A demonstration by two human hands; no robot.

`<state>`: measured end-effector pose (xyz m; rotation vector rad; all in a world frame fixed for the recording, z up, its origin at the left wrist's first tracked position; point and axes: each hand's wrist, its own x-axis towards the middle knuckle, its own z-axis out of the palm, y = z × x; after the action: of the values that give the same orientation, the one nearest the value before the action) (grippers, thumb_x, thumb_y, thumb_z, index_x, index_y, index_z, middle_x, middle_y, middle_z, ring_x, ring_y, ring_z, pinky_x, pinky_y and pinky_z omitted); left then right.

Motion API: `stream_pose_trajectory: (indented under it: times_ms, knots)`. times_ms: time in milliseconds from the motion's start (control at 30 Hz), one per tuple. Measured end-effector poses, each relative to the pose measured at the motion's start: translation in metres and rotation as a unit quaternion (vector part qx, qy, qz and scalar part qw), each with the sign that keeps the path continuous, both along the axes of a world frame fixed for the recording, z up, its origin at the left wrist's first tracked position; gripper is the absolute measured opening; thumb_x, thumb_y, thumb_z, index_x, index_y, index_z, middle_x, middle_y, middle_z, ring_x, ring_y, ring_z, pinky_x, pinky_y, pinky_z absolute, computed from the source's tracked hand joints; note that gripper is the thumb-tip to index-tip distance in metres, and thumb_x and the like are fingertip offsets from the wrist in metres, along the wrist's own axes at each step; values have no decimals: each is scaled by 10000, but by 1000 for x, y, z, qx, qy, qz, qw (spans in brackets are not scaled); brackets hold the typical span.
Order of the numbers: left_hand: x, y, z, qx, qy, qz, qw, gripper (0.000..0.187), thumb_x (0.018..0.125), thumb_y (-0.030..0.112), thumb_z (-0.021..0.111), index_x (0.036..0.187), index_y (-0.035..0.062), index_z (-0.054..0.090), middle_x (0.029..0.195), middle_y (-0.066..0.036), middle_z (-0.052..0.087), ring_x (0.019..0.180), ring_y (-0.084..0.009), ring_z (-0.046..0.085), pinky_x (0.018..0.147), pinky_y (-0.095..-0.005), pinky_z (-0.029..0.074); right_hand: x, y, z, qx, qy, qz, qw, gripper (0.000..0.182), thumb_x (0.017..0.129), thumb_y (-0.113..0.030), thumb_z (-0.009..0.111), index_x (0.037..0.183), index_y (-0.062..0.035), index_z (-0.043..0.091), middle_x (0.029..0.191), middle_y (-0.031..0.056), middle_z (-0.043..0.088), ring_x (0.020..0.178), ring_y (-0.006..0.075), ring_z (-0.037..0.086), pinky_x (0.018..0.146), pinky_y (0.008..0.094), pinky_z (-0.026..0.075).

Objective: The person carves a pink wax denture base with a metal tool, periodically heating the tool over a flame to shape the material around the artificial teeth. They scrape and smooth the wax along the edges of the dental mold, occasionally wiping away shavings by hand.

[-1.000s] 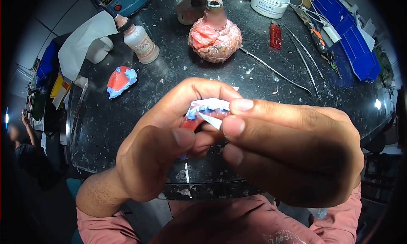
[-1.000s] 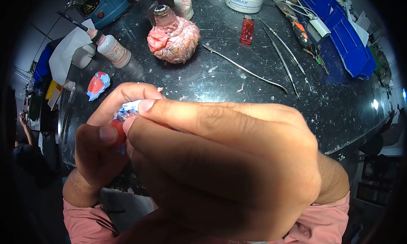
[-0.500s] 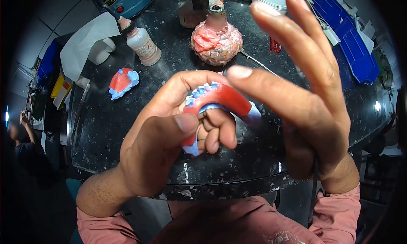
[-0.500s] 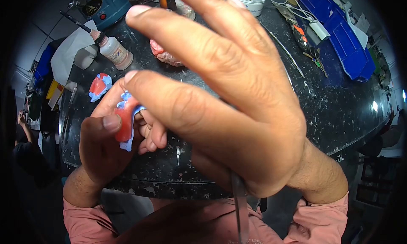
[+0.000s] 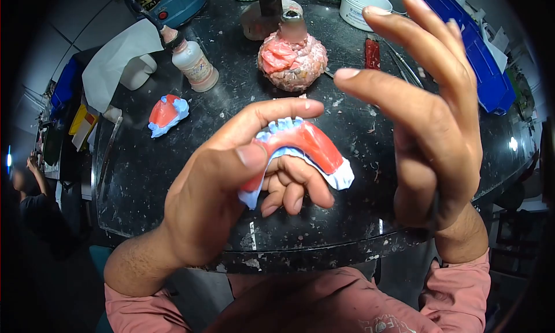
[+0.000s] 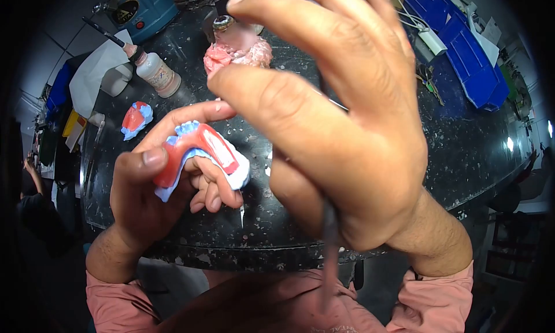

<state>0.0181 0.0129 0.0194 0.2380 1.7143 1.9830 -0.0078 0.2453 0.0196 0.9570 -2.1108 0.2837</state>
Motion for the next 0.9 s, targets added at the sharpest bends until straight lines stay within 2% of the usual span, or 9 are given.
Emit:
stream_pose_trajectory:
  times_ms: [67, 133, 200, 233, 367, 533, 633, 767, 900]
  knots:
    - [-4, -2, -2, 47, -23, -33, 998, 776, 886, 511, 364, 1367, -98, 397, 805, -256, 689, 617, -175, 601, 561, -222, 430, 13, -1, 13, -6, -81, 18, 997, 478, 996, -337, 328, 1133, -19, 658, 1315, 245, 578, 1299, 394, 499, 1110, 495, 335]
    - [-6, -2, 1, 51, -71, -14, 996, 750, 923, 491, 277, 1360, -102, 420, 762, -220, 683, 596, -173, 587, 559, -221, 424, 22, -5, 8, -78, -140, 3, 987, 564, 935, -375, 299, 1142, 5, 661, 1273, 215, 594, 1183, 311, 548, 1068, 460, 364]
    - [-8, -5, 1, 76, -127, 9, 989, 720, 950, 466, 236, 1335, -104, 449, 719, -188, 666, 596, -173, 585, 553, -228, 414, 30, -3, 9, -215, -339, -35, 915, 614, 933, -426, 302, 1169, 29, 640, 1217, 176, 606, 1065, 228, 541, 1019, 425, 384]
    - [-8, -4, 1, 79, -117, 22, 990, 706, 960, 466, 224, 1285, -101, 490, 689, -162, 648, 578, -162, 558, 538, -237, 396, 22, -1, 1, -256, -329, 84, 905, 600, 943, -423, 320, 1194, 45, 600, 1173, 153, 606, 933, 170, 535, 909, 394, 459]
    - [-7, -4, 0, 68, -85, 36, 993, 684, 963, 457, 230, 1247, -99, 510, 636, -118, 597, 549, -149, 505, 538, -241, 369, 29, -10, 3, -303, -317, 88, 895, 471, 1018, -333, 340, 1215, 48, 535, 1170, 164, 605, 770, 140, 595, 735, 332, 547]
    - [-11, -9, -10, 128, -84, 43, 987, 568, 986, 391, 243, 1129, -68, 545, 588, -47, 468, 585, -136, 451, 572, -252, 345, 30, -13, 1, -299, -342, 176, 874, 231, 932, -103, 659, 1113, 13, 576, 1031, 164, 658, 943, 259, 689, 892, 406, 564]
    - [-11, -7, -8, 3, 20, 31, 999, 538, 1016, 387, 235, 1008, -38, 566, 615, -79, 524, 610, -128, 463, 579, -257, 358, 23, -14, -8, -323, -341, 225, 854, 211, 884, -42, 698, 1071, 11, 616, 1009, 162, 671, 934, 254, 689, 885, 395, 565]
    - [-11, -7, -9, 50, -2, 25, 998, 612, 1050, 420, 205, 815, -8, 573, 662, -135, 602, 581, -119, 482, 579, -238, 383, 15, -11, -10, -279, -325, 258, 866, 195, 837, 32, 704, 1025, 17, 652, 1008, 174, 678, 929, 248, 691, 874, 368, 567]
    - [-14, -14, -4, -2, 2, 7, 1000, 625, 1025, 463, 243, 827, -23, 584, 667, -121, 596, 581, -116, 497, 581, -223, 384, 26, -18, -8, -335, -404, 261, 810, 226, 807, 93, 693, 1020, 28, 652, 1010, 184, 680, 914, 239, 697, 838, 349, 580]
